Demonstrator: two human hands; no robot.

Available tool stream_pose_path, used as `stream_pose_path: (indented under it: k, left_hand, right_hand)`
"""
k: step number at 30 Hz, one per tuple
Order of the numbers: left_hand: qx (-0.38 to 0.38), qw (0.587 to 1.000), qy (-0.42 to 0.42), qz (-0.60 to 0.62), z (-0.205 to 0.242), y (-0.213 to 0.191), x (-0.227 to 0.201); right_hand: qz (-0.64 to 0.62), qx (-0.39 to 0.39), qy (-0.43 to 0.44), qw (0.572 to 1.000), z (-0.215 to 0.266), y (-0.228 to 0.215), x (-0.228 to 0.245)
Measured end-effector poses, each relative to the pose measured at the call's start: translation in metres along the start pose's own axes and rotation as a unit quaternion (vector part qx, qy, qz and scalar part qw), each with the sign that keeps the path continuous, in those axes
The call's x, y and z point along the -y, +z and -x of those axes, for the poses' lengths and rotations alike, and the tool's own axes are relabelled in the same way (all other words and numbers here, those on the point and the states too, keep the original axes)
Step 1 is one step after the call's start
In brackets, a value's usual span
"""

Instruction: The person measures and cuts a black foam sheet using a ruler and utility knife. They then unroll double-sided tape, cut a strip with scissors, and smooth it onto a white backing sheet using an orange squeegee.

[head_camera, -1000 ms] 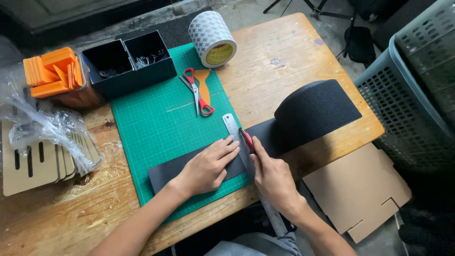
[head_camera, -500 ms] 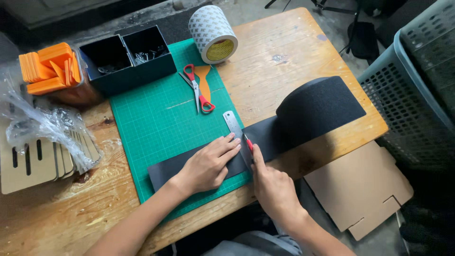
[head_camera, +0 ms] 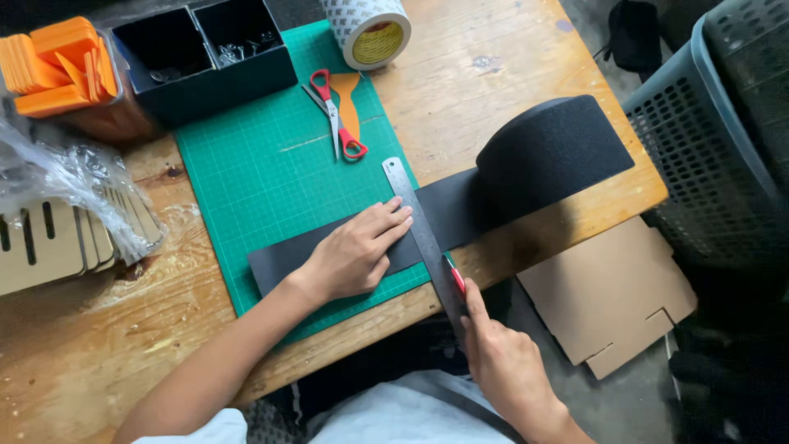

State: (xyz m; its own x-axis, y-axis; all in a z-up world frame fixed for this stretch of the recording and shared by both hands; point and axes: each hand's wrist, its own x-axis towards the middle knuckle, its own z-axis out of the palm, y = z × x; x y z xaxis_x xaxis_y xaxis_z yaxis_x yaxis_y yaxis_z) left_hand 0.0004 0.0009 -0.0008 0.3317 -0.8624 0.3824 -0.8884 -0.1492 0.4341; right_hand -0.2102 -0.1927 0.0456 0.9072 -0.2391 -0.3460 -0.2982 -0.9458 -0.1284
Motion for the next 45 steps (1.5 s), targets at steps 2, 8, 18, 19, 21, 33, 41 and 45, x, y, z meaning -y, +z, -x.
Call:
stream_pose_path:
  k: [2, 8, 18, 19, 21, 33, 41, 45]
  left_hand:
    - [0.000, 1.000, 0.000, 0.003, 0.001, 0.001, 0.001]
    - [-0.002, 1.000, 0.003, 0.003, 0.001, 0.003, 0.002]
    - [-0.027, 0.999, -0.021, -0.040, 0.003, 0.008, 0.002]
    - [-0.024, 0.999, -0.023, -0.041, 0.004, 0.009, 0.002]
    - [-0.023, 0.999, -0.020, -0.036, 0.004, 0.010, 0.003]
    - [-0.033, 0.999, -0.019, -0.032, 0.004, 0.010, 0.004]
    - [-0.029, 0.998, -0.030, -0.037, 0.003, 0.008, 0.001]
    - [-0.033, 0.998, -0.032, -0.032, 0.003, 0.007, 0.000]
  right_hand:
    - [-0.016, 0.004, 0.000, 1.000, 0.003, -0.016, 0.002]
    - [-0.043, -0.084, -0.089, 0.992, -0.005, -0.037, -0.006]
    - [-0.155, -0.237, -0.144, 0.948, -0.098, -0.035, 0.027]
    - [-0.158, -0.236, -0.144, 0.948, -0.100, -0.033, 0.028]
    - [-0.174, -0.209, -0.148, 0.951, -0.107, -0.029, 0.029]
    - [0.028, -0.219, -0.146, 0.964, -0.091, -0.023, 0.044]
    - [0.139, -0.257, -0.146, 0.945, -0.076, -0.010, 0.034]
    - [0.156, -0.219, -0.141, 0.953, -0.041, -0.012, 0.018]
